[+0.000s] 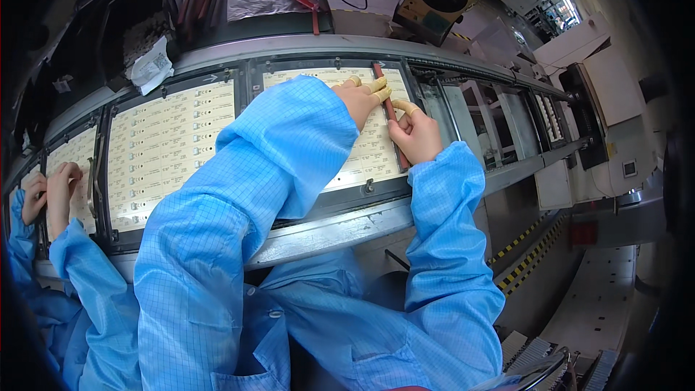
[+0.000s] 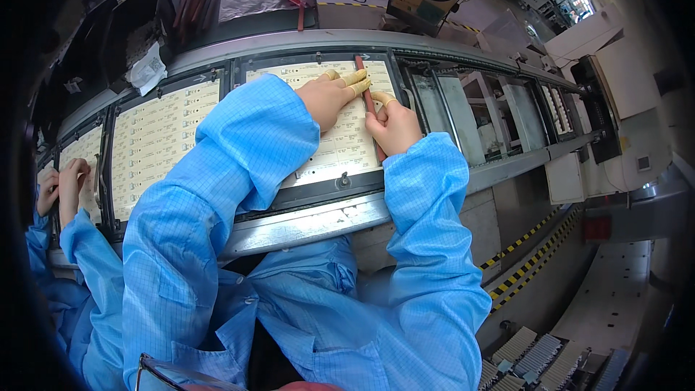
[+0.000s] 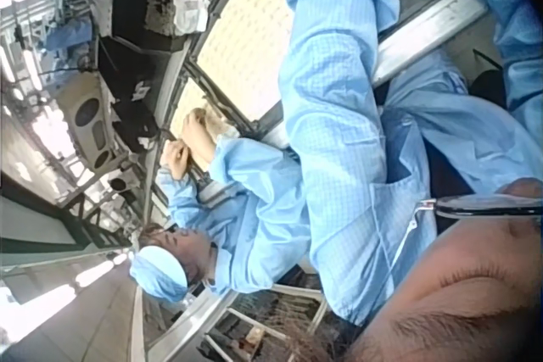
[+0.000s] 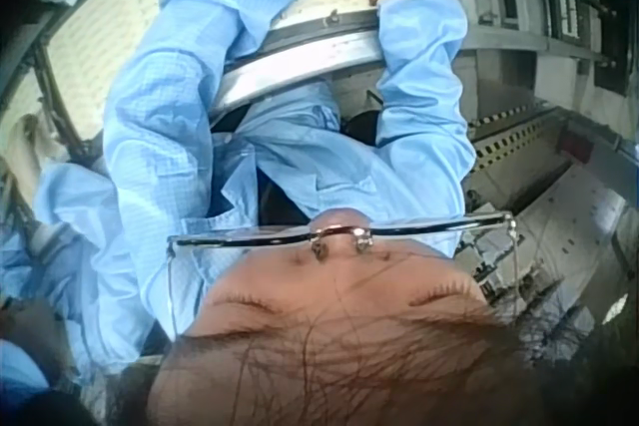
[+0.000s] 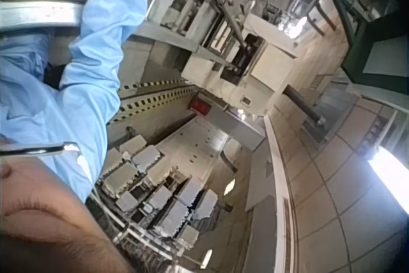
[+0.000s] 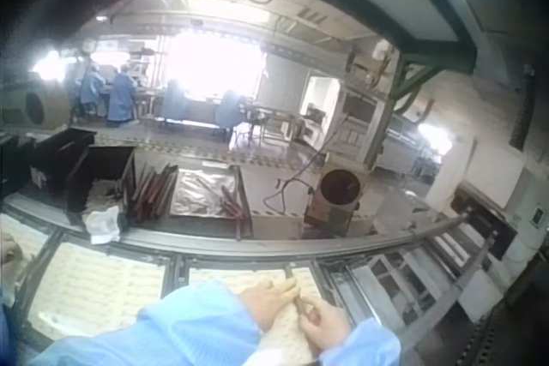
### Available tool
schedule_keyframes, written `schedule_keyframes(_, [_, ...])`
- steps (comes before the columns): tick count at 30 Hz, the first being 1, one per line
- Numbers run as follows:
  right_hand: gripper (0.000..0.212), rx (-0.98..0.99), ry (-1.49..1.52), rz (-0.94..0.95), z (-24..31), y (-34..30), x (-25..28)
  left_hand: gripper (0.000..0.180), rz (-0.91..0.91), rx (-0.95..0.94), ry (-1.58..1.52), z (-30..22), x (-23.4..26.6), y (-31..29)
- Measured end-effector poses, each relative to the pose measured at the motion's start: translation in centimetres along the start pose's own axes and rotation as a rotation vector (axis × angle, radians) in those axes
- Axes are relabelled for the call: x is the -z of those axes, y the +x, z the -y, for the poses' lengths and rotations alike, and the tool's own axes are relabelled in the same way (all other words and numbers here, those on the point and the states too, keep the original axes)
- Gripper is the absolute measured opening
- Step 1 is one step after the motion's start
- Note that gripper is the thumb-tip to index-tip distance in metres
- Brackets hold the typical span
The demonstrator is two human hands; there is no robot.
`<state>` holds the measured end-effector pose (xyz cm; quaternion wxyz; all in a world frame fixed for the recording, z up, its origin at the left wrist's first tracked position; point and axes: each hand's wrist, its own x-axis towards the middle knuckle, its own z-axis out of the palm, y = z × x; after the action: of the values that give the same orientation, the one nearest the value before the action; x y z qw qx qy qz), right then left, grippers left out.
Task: The recorder is assembling and inspecting electronic circuit boards on a production line, placing components and marking boards with a stylus.
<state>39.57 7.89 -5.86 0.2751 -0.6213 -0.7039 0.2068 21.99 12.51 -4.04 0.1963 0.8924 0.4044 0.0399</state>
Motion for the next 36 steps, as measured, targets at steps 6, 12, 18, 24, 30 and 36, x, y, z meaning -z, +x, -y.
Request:
schedule_keyframes(6, [0.032,0.011,-0.014,-0.100,-1.4,-0.8,3.4,0.072,-0.003,0.001,-0.006,-0.3,0.1,-0.1])
schedule_keyframes(12, [0.020,-0.113,-0.219,0.046,-4.9,-2.3,6.9,0.070,0.025,-0.002,0.008,-0.7,0.7,0.1])
schedule_keyframes(18, [0.016,-0.058,-0.263,0.084,-2.5,-2.1,6.5,0.066,-0.024,-0.003,0.050,0.0,-0.1,0.3])
schedule_keyframes(24, [0.013,-0.372,0.457,0.278,2.1,1.0,3.5,0.066,-0.032,0.000,0.075,-0.4,-0.1,0.5])
schedule_keyframes(30, [0.027,-0.245,0.007,0.344,2.8,1.9,4.3,0.077,0.062,-0.005,-0.026,-0.4,2.2,0.3])
schedule_keyframes(36, [0.031,-0.076,-0.157,0.085,6.3,1.2,5.6,0.053,-0.474,-0.295,-0.035,4.2,11.1,-5.6])
